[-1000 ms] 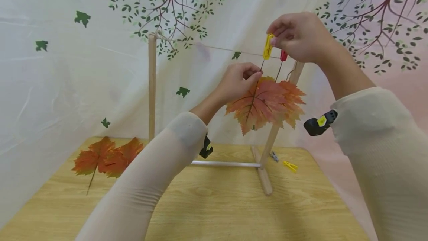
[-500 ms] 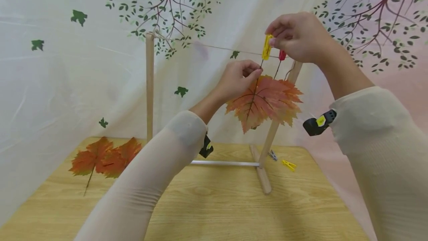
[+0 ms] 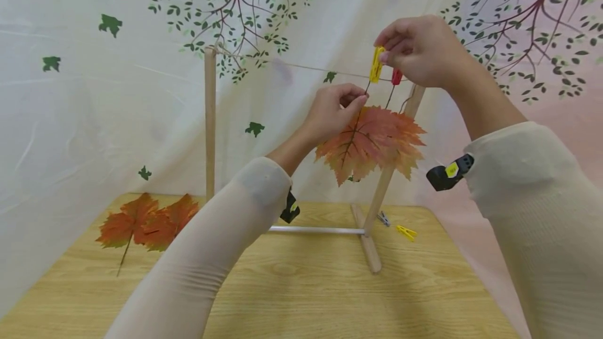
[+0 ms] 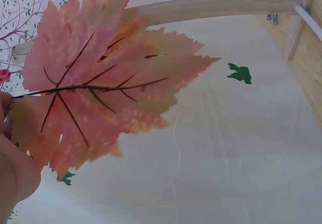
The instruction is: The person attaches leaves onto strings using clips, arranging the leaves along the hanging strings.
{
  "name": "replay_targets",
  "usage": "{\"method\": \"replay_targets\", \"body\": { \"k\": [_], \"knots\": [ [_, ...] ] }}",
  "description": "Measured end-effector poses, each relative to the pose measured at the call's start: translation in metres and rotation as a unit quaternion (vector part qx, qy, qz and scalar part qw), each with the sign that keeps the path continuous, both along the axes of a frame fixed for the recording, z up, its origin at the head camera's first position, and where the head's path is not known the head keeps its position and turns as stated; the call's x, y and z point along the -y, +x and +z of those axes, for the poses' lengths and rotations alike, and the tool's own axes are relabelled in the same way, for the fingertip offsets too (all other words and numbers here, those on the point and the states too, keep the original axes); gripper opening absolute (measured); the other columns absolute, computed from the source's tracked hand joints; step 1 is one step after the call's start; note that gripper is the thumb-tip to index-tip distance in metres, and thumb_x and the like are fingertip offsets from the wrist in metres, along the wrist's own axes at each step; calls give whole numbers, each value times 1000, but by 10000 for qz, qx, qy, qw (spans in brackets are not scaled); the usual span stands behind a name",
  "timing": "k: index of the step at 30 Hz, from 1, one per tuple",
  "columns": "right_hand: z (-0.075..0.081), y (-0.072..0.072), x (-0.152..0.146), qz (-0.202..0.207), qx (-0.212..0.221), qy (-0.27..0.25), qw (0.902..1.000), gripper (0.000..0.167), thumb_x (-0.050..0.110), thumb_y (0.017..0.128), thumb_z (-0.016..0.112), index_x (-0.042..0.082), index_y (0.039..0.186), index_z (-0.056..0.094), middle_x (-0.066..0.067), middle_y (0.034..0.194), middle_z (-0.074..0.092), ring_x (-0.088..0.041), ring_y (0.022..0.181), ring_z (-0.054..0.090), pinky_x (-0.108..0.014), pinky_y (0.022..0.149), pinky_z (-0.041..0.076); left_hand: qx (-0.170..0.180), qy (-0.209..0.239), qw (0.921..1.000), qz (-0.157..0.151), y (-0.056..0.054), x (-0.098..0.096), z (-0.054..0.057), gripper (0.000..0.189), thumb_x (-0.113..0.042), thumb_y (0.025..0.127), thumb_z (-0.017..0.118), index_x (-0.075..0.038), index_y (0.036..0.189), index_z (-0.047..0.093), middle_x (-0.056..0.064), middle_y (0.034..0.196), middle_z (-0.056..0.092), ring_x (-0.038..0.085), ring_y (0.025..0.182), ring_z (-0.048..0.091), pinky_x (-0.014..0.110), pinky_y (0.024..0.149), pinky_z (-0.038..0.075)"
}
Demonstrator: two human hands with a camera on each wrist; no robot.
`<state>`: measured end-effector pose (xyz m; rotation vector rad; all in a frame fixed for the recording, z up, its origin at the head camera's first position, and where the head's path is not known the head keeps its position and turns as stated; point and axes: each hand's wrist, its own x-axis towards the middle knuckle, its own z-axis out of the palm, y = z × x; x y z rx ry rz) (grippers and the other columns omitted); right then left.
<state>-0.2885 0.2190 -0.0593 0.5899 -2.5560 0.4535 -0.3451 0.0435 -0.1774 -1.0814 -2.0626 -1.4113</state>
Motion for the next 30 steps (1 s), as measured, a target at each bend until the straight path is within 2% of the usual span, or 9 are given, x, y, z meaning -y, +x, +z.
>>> {"method": "replay_targets", "body": {
  "k": [5,12,17,21,30],
  "knots": [
    [-1,0,0,-74,100,-53,9999,27,17,107,55,7,131,63,-8,119,63,-22,105,60,-18,81,48,172,150,9997,-59,1,-1,2,19,-17,104,63,-3,111,73,5,96,71,14,80,60,24,69,50],
    [-3,-1,-2,-96,140,-15,9999,28,17,107,55,7,132,63,-9,120,63,-23,104,59,-15,79,47,91,70,9999,-94,-1,-4,2,20,-16,104,62,-1,112,73,5,98,72,14,79,62,24,70,51],
    [-3,-1,-2,-118,172,11,9998,35,20,107,55,8,139,60,-10,125,64,-24,110,61,-27,92,53,166,99,9998,-102,-1,-4,1,20,-16,104,62,-2,113,73,6,99,72,15,80,61,24,72,52],
    [-3,0,-3,-89,218,-20,9997,39,22,107,55,8,143,58,-11,128,64,-25,114,61,-35,99,52,209,90,9997,-101,-1,-3,1,20,-16,104,62,-3,113,73,6,100,71,15,82,62,24,73,53],
    [-4,-2,-4,-7,228,14,9997,41,27,106,58,8,143,59,-12,128,65,-25,112,61,-22,89,52,396,-42,9992,-52,-1,-4,0,21,-17,105,61,-2,115,72,5,102,72,16,85,63,23,76,53]
  ]
}}
